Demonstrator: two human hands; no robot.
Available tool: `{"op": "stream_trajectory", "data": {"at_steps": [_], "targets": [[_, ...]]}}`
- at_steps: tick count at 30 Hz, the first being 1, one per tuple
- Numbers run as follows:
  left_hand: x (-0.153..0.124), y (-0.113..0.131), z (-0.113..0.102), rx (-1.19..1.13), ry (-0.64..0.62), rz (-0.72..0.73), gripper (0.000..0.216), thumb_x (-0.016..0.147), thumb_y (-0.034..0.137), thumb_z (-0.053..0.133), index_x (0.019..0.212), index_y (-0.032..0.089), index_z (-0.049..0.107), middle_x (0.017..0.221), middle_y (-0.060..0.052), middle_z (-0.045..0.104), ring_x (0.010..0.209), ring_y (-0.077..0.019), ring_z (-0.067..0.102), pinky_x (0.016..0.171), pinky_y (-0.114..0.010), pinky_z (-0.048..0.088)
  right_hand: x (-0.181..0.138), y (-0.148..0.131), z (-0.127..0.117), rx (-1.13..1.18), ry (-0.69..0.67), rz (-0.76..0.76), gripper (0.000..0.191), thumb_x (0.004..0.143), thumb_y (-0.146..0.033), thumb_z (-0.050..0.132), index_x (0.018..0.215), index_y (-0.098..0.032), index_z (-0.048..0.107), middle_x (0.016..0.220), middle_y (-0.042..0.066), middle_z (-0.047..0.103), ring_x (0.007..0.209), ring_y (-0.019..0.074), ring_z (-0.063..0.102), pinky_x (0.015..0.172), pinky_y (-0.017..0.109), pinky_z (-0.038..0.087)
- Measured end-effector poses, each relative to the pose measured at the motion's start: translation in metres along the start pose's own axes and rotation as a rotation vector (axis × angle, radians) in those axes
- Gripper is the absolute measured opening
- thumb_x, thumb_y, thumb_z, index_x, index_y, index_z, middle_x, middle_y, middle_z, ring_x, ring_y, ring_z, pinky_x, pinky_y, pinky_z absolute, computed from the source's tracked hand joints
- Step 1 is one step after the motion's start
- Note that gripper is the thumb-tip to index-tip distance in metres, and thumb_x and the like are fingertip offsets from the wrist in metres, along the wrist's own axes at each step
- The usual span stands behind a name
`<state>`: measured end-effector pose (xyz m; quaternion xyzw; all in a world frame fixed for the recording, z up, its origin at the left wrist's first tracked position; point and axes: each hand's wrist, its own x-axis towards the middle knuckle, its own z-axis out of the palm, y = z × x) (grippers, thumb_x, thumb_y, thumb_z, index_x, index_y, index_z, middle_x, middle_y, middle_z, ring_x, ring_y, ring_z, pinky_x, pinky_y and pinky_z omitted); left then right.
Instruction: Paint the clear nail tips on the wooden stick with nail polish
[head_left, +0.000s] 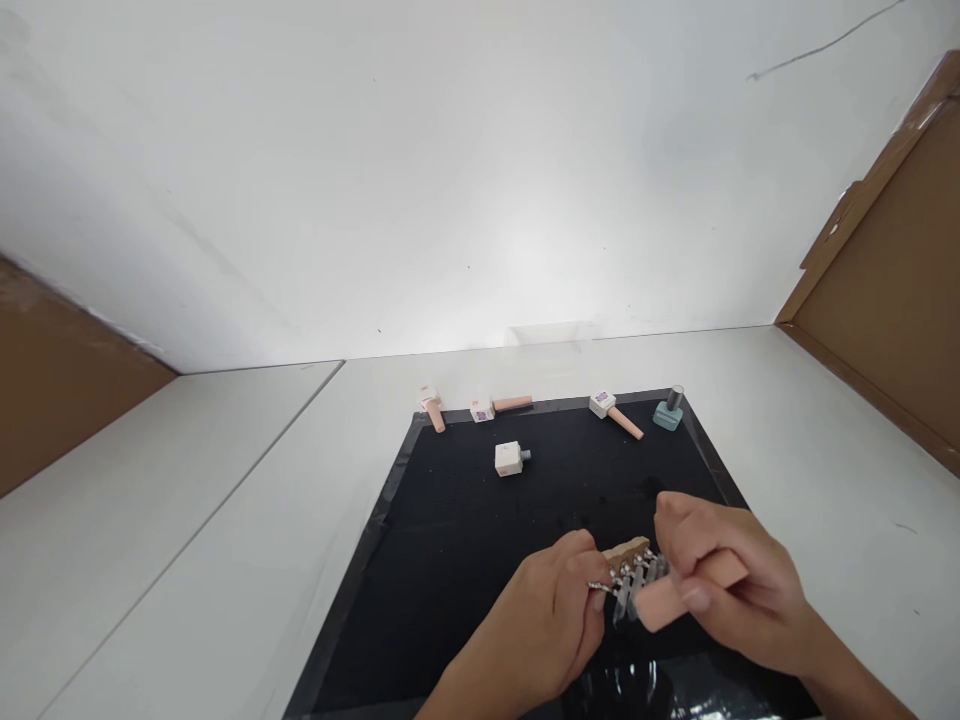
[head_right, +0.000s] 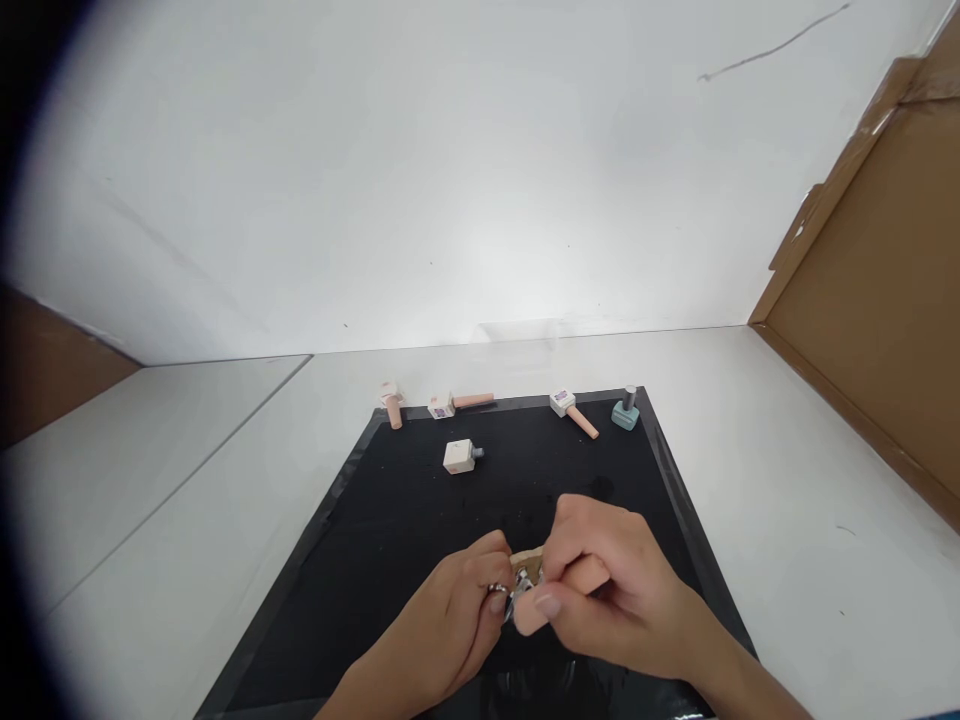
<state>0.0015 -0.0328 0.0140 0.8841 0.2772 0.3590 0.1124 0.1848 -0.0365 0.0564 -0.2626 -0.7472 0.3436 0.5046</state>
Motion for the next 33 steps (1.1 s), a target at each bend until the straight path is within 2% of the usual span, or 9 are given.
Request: {"op": "stream_trajectory", "data": {"at_steps": [4, 9, 12, 15, 18, 26, 29, 33], "targets": [[0.002, 0.002, 0.000, -0.005, 0.008, 0.001, 0.019, 0.081, 0.004, 0.031, 0.083, 0.023, 0.032, 0.065, 0.005, 0.036, 0.047, -0.0107, 0.039, 0.044, -0.022, 0.029, 0.005, -0.003, 0.000, -0.032, -0.019, 0.001, 0.024, 0.096, -0.029, 0.046, 0.072, -0.023, 0.046, 0.055, -0.005, 0.039, 0.048, 0.0119, 0.037, 0.042, 0.024, 0.030], [-0.002, 0.004, -0.002, -0.032, 0.014, -0.007, 0.018, 0.083, 0.005, 0.030, 0.081, 0.023, 0.031, 0.064, 0.006, 0.035, 0.047, -0.0103, 0.038, 0.044, -0.021, 0.029, -0.003, 0.003, -0.001, -0.064, 0.062, 0.063, 0.020, 0.093, -0.022, 0.049, 0.073, -0.022, 0.047, 0.060, -0.004, 0.040, 0.051, 0.0125, 0.039, 0.044, 0.024, 0.031], [-0.002, 0.004, -0.004, -0.058, 0.004, -0.027, 0.018, 0.083, 0.005, 0.029, 0.080, 0.023, 0.031, 0.064, 0.006, 0.036, 0.046, -0.0097, 0.037, 0.044, -0.021, 0.030, -0.006, 0.005, 0.000, 0.033, 0.115, 0.059, 0.016, 0.094, -0.025, 0.049, 0.078, -0.024, 0.049, 0.061, -0.004, 0.040, 0.052, 0.0131, 0.039, 0.046, 0.025, 0.033], [0.001, 0.003, -0.004, -0.099, -0.007, -0.048, 0.018, 0.083, 0.005, 0.029, 0.079, 0.023, 0.031, 0.064, 0.006, 0.037, 0.045, -0.0092, 0.036, 0.044, -0.021, 0.031, -0.003, 0.003, 0.003, 0.122, 0.057, 0.034, 0.018, 0.094, -0.033, 0.050, 0.078, -0.024, 0.049, 0.060, -0.005, 0.039, 0.051, 0.0123, 0.038, 0.046, 0.025, 0.033], [0.003, 0.003, -0.004, -0.124, -0.011, -0.079, 0.018, 0.084, 0.007, 0.029, 0.077, 0.023, 0.031, 0.064, 0.005, 0.037, 0.045, -0.0092, 0.037, 0.044, -0.021, 0.031, 0.002, -0.001, 0.004, 0.054, -0.004, 0.044, 0.023, 0.094, -0.034, 0.048, 0.074, -0.023, 0.049, 0.059, -0.004, 0.040, 0.050, 0.0116, 0.038, 0.045, 0.024, 0.032], [-0.005, 0.004, -0.004, -0.181, -0.018, -0.111, 0.017, 0.083, 0.008, 0.030, 0.077, 0.023, 0.032, 0.064, 0.005, 0.037, 0.046, -0.0096, 0.037, 0.045, -0.021, 0.032, -0.006, 0.004, 0.003, -0.058, 0.147, 0.082, 0.015, 0.093, -0.020, 0.049, 0.078, -0.022, 0.049, 0.064, -0.003, 0.041, 0.052, 0.0128, 0.041, 0.046, 0.025, 0.033], [-0.006, 0.003, -0.004, -0.170, -0.013, -0.107, 0.017, 0.084, 0.007, 0.030, 0.079, 0.023, 0.032, 0.065, 0.005, 0.037, 0.046, -0.0095, 0.038, 0.046, -0.021, 0.032, -0.009, 0.007, 0.003, -0.013, 0.190, 0.089, 0.014, 0.094, -0.023, 0.049, 0.079, -0.023, 0.049, 0.064, -0.003, 0.042, 0.053, 0.0134, 0.040, 0.047, 0.026, 0.033], [-0.003, 0.002, -0.004, -0.151, 0.003, -0.084, 0.016, 0.086, 0.008, 0.029, 0.081, 0.023, 0.031, 0.066, 0.006, 0.036, 0.046, -0.0089, 0.037, 0.045, -0.020, 0.032, -0.004, 0.004, 0.004, 0.047, 0.092, 0.017, 0.020, 0.094, -0.034, 0.048, 0.078, -0.023, 0.050, 0.061, -0.003, 0.042, 0.053, 0.0135, 0.041, 0.048, 0.026, 0.034]]}}
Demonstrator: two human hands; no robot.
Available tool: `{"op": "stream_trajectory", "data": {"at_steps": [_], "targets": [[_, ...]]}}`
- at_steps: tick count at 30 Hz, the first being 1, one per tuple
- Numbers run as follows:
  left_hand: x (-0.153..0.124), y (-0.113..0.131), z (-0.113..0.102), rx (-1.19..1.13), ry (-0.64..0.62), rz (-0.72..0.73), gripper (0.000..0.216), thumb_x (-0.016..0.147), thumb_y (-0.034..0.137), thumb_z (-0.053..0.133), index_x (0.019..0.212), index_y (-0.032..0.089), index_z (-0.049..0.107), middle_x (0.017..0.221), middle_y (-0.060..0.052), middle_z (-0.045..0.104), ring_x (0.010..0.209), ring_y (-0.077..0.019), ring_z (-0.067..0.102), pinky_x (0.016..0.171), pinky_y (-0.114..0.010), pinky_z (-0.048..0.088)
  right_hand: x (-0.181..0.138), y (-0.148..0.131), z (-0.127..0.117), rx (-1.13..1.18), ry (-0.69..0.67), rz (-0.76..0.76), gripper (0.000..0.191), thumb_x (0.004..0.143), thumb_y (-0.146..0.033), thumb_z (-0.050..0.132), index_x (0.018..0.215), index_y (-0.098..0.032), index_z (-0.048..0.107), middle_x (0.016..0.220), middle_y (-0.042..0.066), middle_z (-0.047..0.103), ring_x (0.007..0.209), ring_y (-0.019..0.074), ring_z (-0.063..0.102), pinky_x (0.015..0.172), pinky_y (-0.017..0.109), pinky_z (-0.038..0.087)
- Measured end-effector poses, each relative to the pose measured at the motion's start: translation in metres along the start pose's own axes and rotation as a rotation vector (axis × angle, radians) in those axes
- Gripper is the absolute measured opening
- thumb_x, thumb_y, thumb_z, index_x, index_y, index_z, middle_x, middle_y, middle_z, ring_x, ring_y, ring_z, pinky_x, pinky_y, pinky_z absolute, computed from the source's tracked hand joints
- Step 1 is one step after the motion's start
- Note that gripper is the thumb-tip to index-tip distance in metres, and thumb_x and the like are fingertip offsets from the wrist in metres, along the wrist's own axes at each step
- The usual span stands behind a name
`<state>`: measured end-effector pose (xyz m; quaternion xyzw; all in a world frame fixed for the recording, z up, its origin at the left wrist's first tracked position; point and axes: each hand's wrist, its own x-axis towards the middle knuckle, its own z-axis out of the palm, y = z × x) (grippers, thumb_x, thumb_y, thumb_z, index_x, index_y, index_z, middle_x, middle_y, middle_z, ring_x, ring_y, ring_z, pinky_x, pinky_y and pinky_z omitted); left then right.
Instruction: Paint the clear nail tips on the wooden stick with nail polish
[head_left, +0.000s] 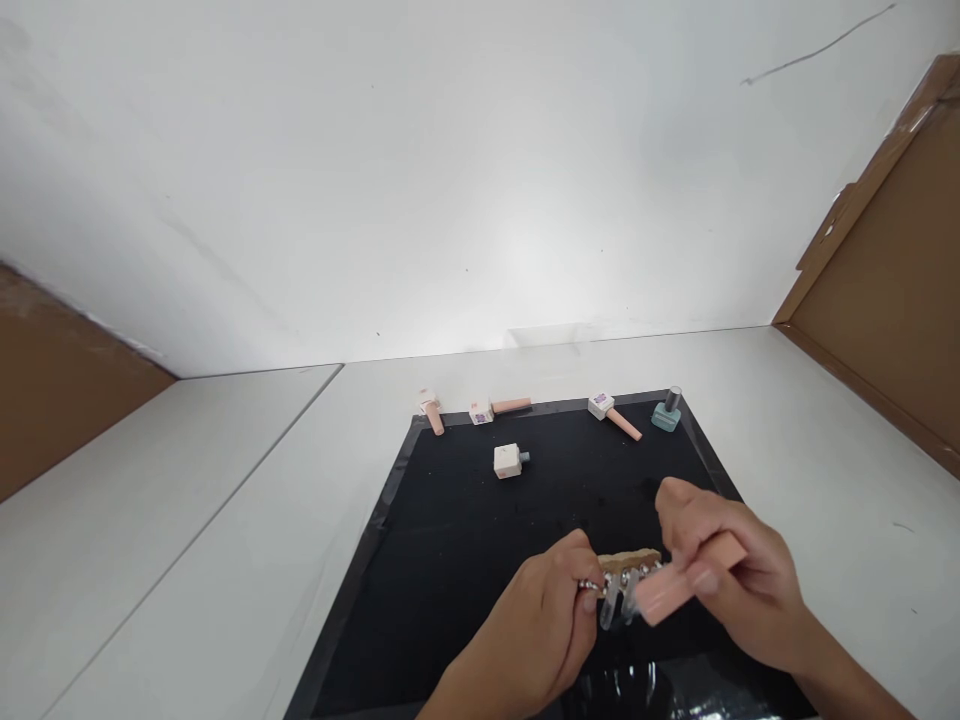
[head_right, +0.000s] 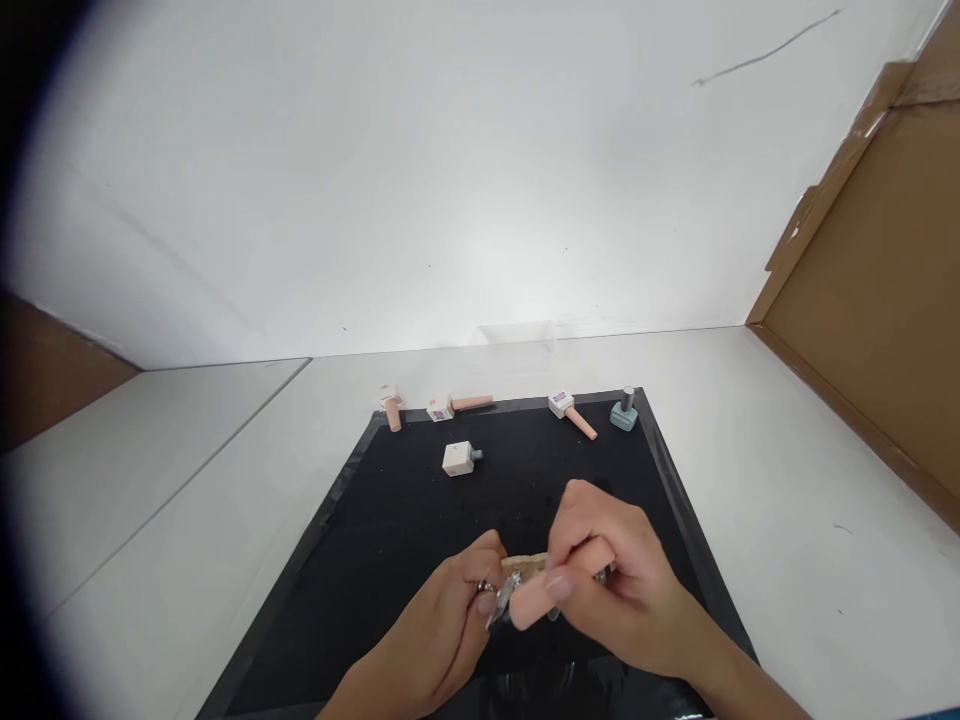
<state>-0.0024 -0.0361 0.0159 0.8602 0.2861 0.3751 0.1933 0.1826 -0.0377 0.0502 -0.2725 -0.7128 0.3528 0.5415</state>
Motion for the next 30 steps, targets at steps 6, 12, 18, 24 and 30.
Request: {"op": "stream_trajectory", "data": {"at_steps": [6, 12, 18, 24, 30], "targets": [[-0.001, 0.000, 0.001, -0.018, 0.007, 0.010, 0.015, 0.090, 0.012, 0.027, 0.082, 0.023, 0.031, 0.066, 0.005, 0.036, 0.047, -0.0094, 0.038, 0.046, -0.020, 0.032, 0.003, -0.003, 0.002, -0.129, -0.011, 0.039, 0.021, 0.096, -0.031, 0.045, 0.076, -0.023, 0.048, 0.060, -0.003, 0.044, 0.055, 0.0145, 0.040, 0.049, 0.027, 0.033], [-0.008, -0.001, 0.001, -0.078, 0.032, -0.014, 0.015, 0.095, 0.018, 0.023, 0.085, 0.022, 0.034, 0.068, 0.003, 0.040, 0.052, -0.0115, 0.042, 0.049, -0.022, 0.035, -0.003, 0.005, 0.004, -0.120, 0.144, 0.049, 0.018, 0.095, -0.027, 0.048, 0.078, -0.023, 0.050, 0.065, -0.002, 0.044, 0.057, 0.0156, 0.042, 0.051, 0.028, 0.033], [-0.011, -0.002, 0.001, -0.099, 0.014, -0.080, 0.019, 0.098, 0.026, 0.015, 0.088, 0.024, 0.031, 0.071, 0.003, 0.039, 0.055, -0.0118, 0.042, 0.052, -0.023, 0.038, 0.000, 0.000, 0.005, -0.054, -0.003, -0.045, 0.021, 0.095, -0.040, 0.046, 0.083, -0.023, 0.053, 0.063, -0.001, 0.047, 0.058, 0.0156, 0.043, 0.051, 0.028, 0.035], [-0.010, -0.001, 0.004, -0.169, -0.009, -0.094, 0.020, 0.098, 0.029, 0.014, 0.088, 0.025, 0.031, 0.071, 0.003, 0.039, 0.056, -0.0118, 0.041, 0.055, -0.023, 0.038, 0.001, -0.001, 0.005, -0.118, 0.006, -0.006, 0.020, 0.095, -0.037, 0.046, 0.082, -0.023, 0.052, 0.065, -0.001, 0.047, 0.059, 0.0155, 0.043, 0.051, 0.027, 0.037], [-0.021, -0.004, 0.007, -0.238, -0.024, -0.155, 0.016, 0.098, 0.027, 0.020, 0.092, 0.025, 0.034, 0.076, 0.002, 0.041, 0.063, -0.0130, 0.040, 0.059, -0.024, 0.037, -0.002, 0.003, 0.004, -0.152, 0.072, 0.010, 0.016, 0.095, -0.030, 0.047, 0.083, -0.023, 0.053, 0.066, -0.001, 0.048, 0.061, 0.0155, 0.044, 0.052, 0.026, 0.038]]}}
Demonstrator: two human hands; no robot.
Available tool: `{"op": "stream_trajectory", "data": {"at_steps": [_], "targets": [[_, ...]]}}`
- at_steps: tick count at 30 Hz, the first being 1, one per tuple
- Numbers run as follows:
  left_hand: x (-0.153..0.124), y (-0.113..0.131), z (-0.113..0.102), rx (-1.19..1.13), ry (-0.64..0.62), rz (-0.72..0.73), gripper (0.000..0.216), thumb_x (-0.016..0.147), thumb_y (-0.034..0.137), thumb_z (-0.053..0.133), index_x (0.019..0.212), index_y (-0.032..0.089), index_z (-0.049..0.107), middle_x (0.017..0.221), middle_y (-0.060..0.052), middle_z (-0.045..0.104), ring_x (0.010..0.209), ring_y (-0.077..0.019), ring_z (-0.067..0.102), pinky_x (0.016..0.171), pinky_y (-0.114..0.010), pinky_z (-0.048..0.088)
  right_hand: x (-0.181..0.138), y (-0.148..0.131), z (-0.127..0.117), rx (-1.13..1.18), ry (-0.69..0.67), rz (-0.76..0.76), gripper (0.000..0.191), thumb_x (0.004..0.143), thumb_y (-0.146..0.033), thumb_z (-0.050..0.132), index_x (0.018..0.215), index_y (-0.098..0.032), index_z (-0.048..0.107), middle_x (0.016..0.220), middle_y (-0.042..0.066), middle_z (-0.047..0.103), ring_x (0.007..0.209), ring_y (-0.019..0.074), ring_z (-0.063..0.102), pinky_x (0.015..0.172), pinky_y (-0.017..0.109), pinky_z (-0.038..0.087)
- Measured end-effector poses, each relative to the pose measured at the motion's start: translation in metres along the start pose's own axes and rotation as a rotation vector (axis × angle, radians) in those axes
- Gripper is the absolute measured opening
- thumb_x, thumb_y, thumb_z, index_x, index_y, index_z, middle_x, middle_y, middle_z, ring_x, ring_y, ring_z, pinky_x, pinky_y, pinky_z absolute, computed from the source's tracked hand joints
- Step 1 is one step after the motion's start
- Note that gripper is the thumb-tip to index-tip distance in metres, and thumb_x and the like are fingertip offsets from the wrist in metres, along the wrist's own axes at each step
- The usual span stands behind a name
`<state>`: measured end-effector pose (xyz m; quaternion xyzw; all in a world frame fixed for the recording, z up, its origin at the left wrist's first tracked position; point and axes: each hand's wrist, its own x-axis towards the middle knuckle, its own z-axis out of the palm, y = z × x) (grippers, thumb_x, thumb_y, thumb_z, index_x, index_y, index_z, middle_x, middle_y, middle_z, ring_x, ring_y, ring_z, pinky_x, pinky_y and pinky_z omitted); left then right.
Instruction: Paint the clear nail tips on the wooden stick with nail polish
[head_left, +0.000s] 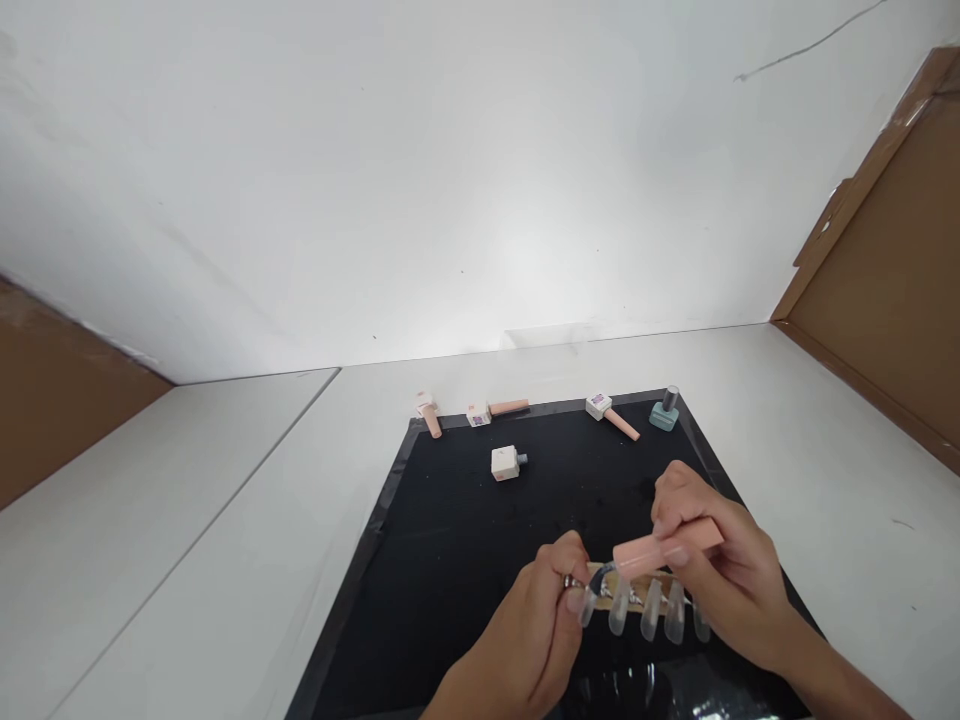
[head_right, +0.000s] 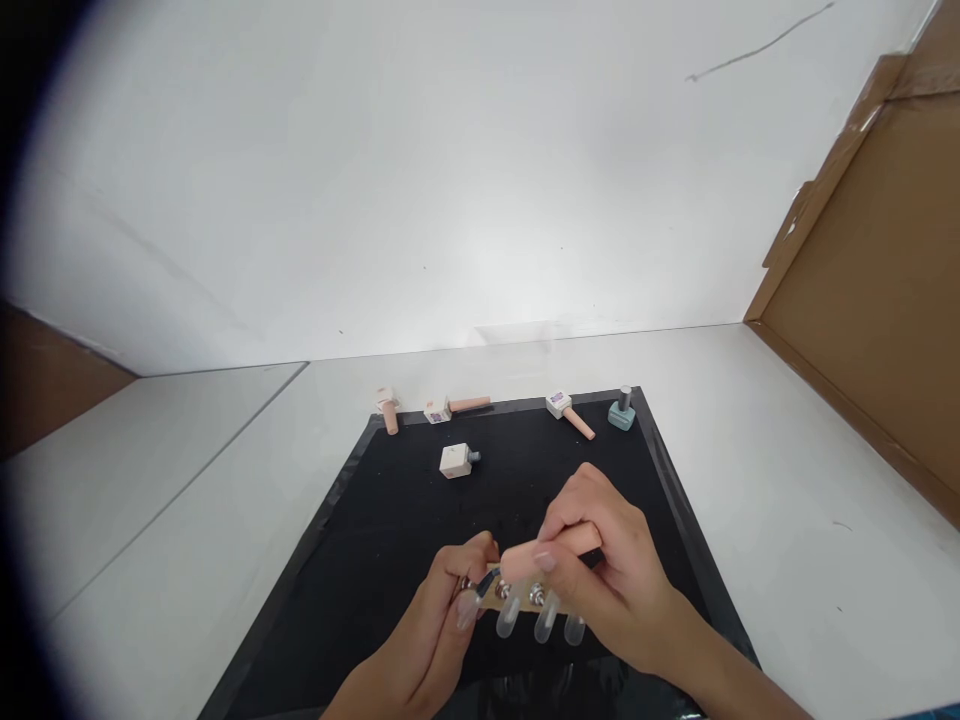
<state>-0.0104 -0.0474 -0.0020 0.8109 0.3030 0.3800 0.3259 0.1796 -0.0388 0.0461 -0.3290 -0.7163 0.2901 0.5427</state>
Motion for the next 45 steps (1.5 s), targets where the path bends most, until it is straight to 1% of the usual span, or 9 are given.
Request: {"op": "stream_trajectory", "data": {"at_steps": [5, 8, 11, 21, 25, 29, 34, 40, 45], "targets": [[-0.0044, -0.0034, -0.0022, -0.081, -0.028, -0.069, 0.015, 0.098, 0.025, 0.022, 0.094, 0.025, 0.036, 0.080, 0.001, 0.042, 0.067, -0.0137, 0.039, 0.062, -0.025, 0.036, -0.0024, 0.0017, 0.0005, 0.089, 0.041, 0.017, 0.015, 0.095, -0.032, 0.048, 0.084, -0.024, 0.052, 0.068, -0.002, 0.046, 0.060, 0.0150, 0.044, 0.053, 0.027, 0.038], [-0.0019, -0.0022, -0.0032, -0.123, -0.040, -0.080, 0.016, 0.098, 0.025, 0.020, 0.096, 0.026, 0.036, 0.082, 0.000, 0.041, 0.067, -0.0135, 0.039, 0.063, -0.025, 0.035, -0.0006, 0.0005, 0.0003, 0.152, -0.033, -0.014, 0.017, 0.095, -0.037, 0.048, 0.085, -0.024, 0.054, 0.066, -0.001, 0.046, 0.060, 0.0156, 0.044, 0.052, 0.027, 0.038], [0.0008, 0.0003, -0.0033, -0.149, -0.041, -0.062, 0.015, 0.098, 0.024, 0.020, 0.094, 0.026, 0.035, 0.079, 0.002, 0.040, 0.065, -0.0129, 0.039, 0.061, -0.024, 0.034, 0.0018, -0.0009, 0.0000, 0.110, -0.089, -0.021, 0.018, 0.095, -0.038, 0.047, 0.084, -0.025, 0.054, 0.065, -0.001, 0.048, 0.061, 0.0162, 0.044, 0.052, 0.027, 0.038], [-0.0076, -0.0036, -0.0012, -0.182, -0.042, -0.099, 0.015, 0.098, 0.024, 0.023, 0.096, 0.026, 0.039, 0.084, 0.000, 0.044, 0.069, -0.0140, 0.039, 0.065, -0.026, 0.033, -0.0007, 0.0009, -0.0012, 0.023, -0.009, 0.066, 0.015, 0.096, -0.033, 0.047, 0.084, -0.024, 0.051, 0.070, -0.002, 0.045, 0.063, 0.0153, 0.043, 0.054, 0.027, 0.035], [-0.0073, -0.0036, -0.0016, -0.183, -0.034, -0.092, 0.015, 0.098, 0.024, 0.024, 0.096, 0.026, 0.039, 0.083, 0.000, 0.044, 0.069, -0.0140, 0.040, 0.065, -0.026, 0.032, -0.0022, 0.0025, -0.0013, 0.077, 0.043, 0.063, 0.017, 0.096, -0.034, 0.047, 0.084, -0.024, 0.052, 0.070, -0.002, 0.044, 0.062, 0.0148, 0.043, 0.054, 0.028, 0.035], [-0.0036, -0.0051, -0.0016, -0.177, -0.058, -0.103, 0.016, 0.098, 0.024, 0.023, 0.096, 0.026, 0.039, 0.084, 0.000, 0.044, 0.069, -0.0141, 0.040, 0.063, -0.026, 0.032, 0.0007, 0.0000, -0.0010, 0.151, -0.061, 0.000, 0.020, 0.095, -0.041, 0.047, 0.083, -0.024, 0.052, 0.066, -0.002, 0.045, 0.060, 0.0149, 0.043, 0.054, 0.028, 0.036], [-0.0001, -0.0051, -0.0011, -0.145, -0.050, -0.095, 0.016, 0.098, 0.023, 0.023, 0.095, 0.026, 0.038, 0.082, 0.000, 0.044, 0.066, -0.0135, 0.039, 0.061, -0.025, 0.032, 0.0061, -0.0044, -0.0008, 0.069, -0.158, -0.036, 0.023, 0.096, -0.042, 0.044, 0.083, -0.024, 0.050, 0.064, -0.002, 0.046, 0.058, 0.0143, 0.042, 0.053, 0.027, 0.036], [-0.0006, -0.0031, -0.0012, -0.122, -0.040, -0.070, 0.016, 0.097, 0.024, 0.022, 0.092, 0.025, 0.037, 0.079, 0.000, 0.043, 0.066, -0.0140, 0.039, 0.062, -0.025, 0.034, 0.0013, -0.0021, -0.0030, -0.007, -0.111, -0.011, 0.020, 0.096, -0.037, 0.044, 0.083, -0.024, 0.050, 0.065, -0.001, 0.047, 0.060, 0.0153, 0.042, 0.051, 0.026, 0.036], [-0.0020, -0.0079, -0.0004, -0.097, -0.057, -0.085, 0.016, 0.097, 0.025, 0.022, 0.094, 0.024, 0.038, 0.081, -0.001, 0.045, 0.067, -0.0143, 0.041, 0.062, -0.026, 0.035, 0.0021, -0.0036, -0.0028, 0.055, -0.071, -0.071, 0.020, 0.096, -0.038, 0.044, 0.084, -0.024, 0.051, 0.064, -0.002, 0.047, 0.059, 0.0147, 0.043, 0.053, 0.027, 0.037]]}}
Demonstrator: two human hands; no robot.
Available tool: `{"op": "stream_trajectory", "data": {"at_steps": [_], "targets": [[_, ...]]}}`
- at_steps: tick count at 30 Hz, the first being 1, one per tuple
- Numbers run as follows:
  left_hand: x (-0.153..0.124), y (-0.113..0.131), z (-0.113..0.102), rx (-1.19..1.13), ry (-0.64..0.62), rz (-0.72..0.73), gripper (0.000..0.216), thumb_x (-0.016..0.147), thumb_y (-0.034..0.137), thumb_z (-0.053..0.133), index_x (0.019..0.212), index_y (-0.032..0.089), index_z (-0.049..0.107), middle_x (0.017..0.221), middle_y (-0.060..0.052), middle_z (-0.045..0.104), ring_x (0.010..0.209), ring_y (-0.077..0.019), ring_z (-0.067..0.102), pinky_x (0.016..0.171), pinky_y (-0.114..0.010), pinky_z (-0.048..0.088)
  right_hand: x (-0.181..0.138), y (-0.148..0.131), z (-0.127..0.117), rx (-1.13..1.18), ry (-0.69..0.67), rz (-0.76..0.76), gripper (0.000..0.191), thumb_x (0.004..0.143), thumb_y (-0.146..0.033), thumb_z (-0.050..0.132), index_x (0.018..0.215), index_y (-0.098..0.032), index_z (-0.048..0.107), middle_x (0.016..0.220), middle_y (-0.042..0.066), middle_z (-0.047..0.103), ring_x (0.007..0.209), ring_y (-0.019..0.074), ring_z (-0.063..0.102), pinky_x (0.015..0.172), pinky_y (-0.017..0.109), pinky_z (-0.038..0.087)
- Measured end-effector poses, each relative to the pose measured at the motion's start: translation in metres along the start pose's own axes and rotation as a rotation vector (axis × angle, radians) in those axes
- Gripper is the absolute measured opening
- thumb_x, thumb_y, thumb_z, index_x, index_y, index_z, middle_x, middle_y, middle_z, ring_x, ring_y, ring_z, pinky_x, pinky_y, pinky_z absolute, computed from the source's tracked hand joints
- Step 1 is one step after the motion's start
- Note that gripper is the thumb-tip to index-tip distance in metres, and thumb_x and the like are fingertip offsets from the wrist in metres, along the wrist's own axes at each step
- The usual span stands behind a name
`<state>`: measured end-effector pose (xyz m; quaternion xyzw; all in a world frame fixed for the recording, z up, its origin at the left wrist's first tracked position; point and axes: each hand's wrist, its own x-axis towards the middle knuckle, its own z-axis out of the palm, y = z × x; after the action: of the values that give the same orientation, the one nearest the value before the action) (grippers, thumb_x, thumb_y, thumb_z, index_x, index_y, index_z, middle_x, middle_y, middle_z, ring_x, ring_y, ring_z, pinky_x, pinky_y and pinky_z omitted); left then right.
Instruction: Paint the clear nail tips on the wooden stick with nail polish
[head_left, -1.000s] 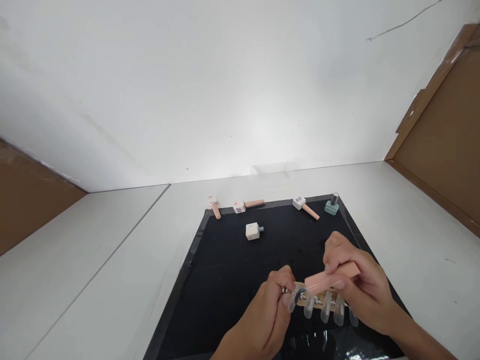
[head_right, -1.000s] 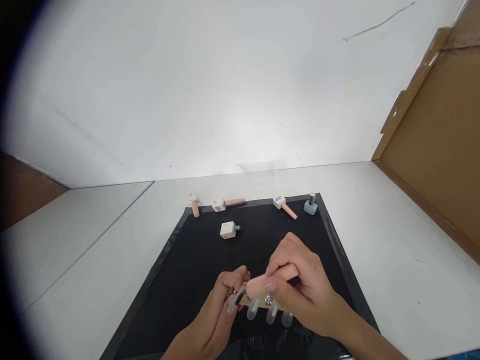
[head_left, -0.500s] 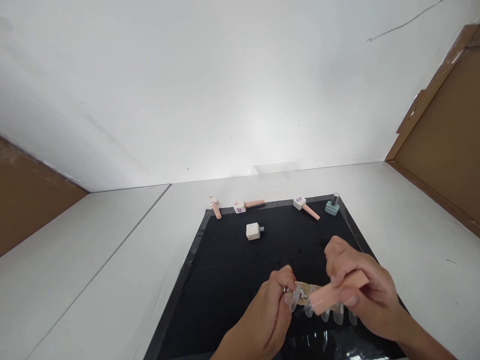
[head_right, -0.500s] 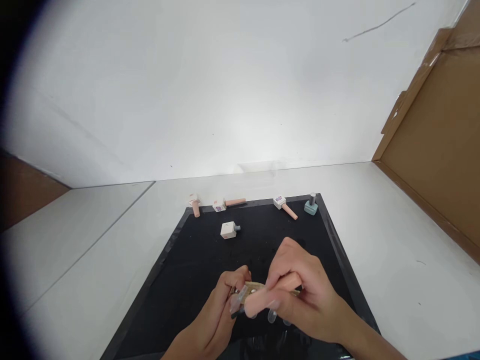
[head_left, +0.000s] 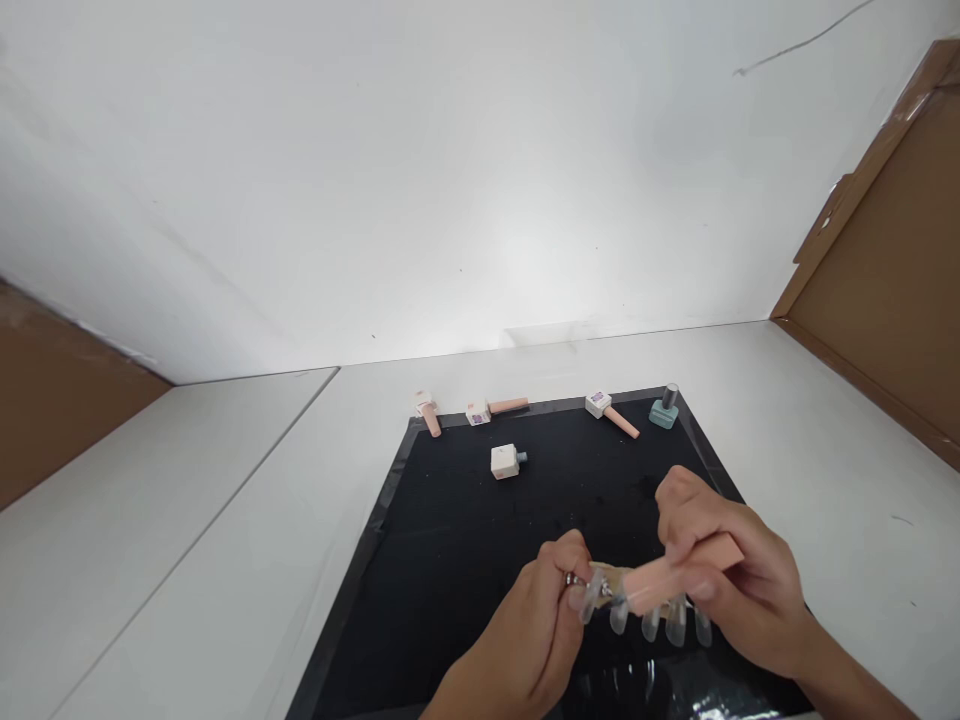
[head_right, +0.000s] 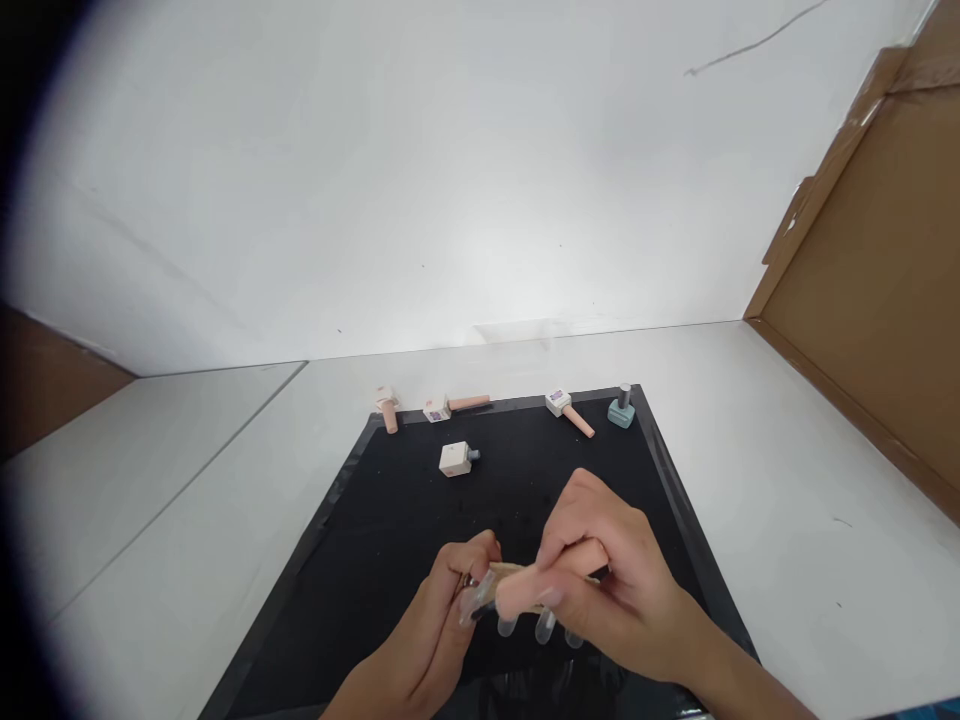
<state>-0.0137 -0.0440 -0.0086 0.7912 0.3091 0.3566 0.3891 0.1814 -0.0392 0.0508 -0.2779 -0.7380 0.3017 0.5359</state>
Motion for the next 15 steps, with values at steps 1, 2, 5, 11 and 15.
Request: {"op": "stream_trajectory", "data": {"at_steps": [1, 2, 5, 11, 15], "targets": [[0.000, 0.000, 0.000, 0.007, 0.000, -0.002, 0.016, 0.097, 0.024, 0.022, 0.094, 0.024, 0.038, 0.081, -0.001, 0.045, 0.066, -0.0143, 0.041, 0.062, -0.026, 0.035, 0.001, -0.001, 0.000, 0.008, -0.020, -0.004, 0.021, 0.096, -0.040, 0.044, 0.084, -0.023, 0.051, 0.063, -0.003, 0.047, 0.057, 0.0139, 0.042, 0.053, 0.028, 0.037], [0.001, 0.000, 0.000, 0.017, -0.001, -0.003, 0.016, 0.097, 0.024, 0.023, 0.094, 0.024, 0.039, 0.081, -0.001, 0.045, 0.066, -0.0142, 0.041, 0.061, -0.026, 0.035, 0.002, -0.002, 0.000, 0.004, -0.045, -0.003, 0.023, 0.096, -0.041, 0.044, 0.082, -0.023, 0.050, 0.062, -0.003, 0.047, 0.055, 0.0134, 0.042, 0.053, 0.028, 0.037], [0.003, 0.003, 0.000, 0.041, 0.004, 0.001, 0.017, 0.097, 0.024, 0.023, 0.092, 0.023, 0.039, 0.079, -0.001, 0.046, 0.066, -0.0145, 0.042, 0.061, -0.027, 0.035, 0.003, -0.003, 0.001, -0.046, -0.063, 0.024, 0.024, 0.096, -0.040, 0.044, 0.080, -0.023, 0.050, 0.062, -0.002, 0.046, 0.056, 0.0136, 0.041, 0.051, 0.026, 0.036], [0.007, 0.010, -0.002, 0.009, 0.014, 0.015, 0.019, 0.096, 0.026, 0.023, 0.088, 0.023, 0.039, 0.075, 0.000, 0.045, 0.060, -0.0143, 0.040, 0.059, -0.028, 0.034, 0.001, 0.000, 0.003, -0.010, -0.011, 0.048, 0.019, 0.095, -0.038, 0.046, 0.084, -0.025, 0.051, 0.065, -0.001, 0.048, 0.060, 0.0157, 0.044, 0.052, 0.027, 0.037], [0.007, 0.007, -0.001, -0.043, -0.001, -0.035, 0.019, 0.097, 0.029, 0.024, 0.089, 0.023, 0.040, 0.077, 0.000, 0.043, 0.064, -0.0145, 0.039, 0.060, -0.028, 0.033, 0.003, -0.001, 0.001, -0.044, -0.051, 0.128, 0.020, 0.095, -0.036, 0.047, 0.081, -0.024, 0.053, 0.065, -0.001, 0.049, 0.057, 0.0144, 0.045, 0.049, 0.026, 0.037]]}}
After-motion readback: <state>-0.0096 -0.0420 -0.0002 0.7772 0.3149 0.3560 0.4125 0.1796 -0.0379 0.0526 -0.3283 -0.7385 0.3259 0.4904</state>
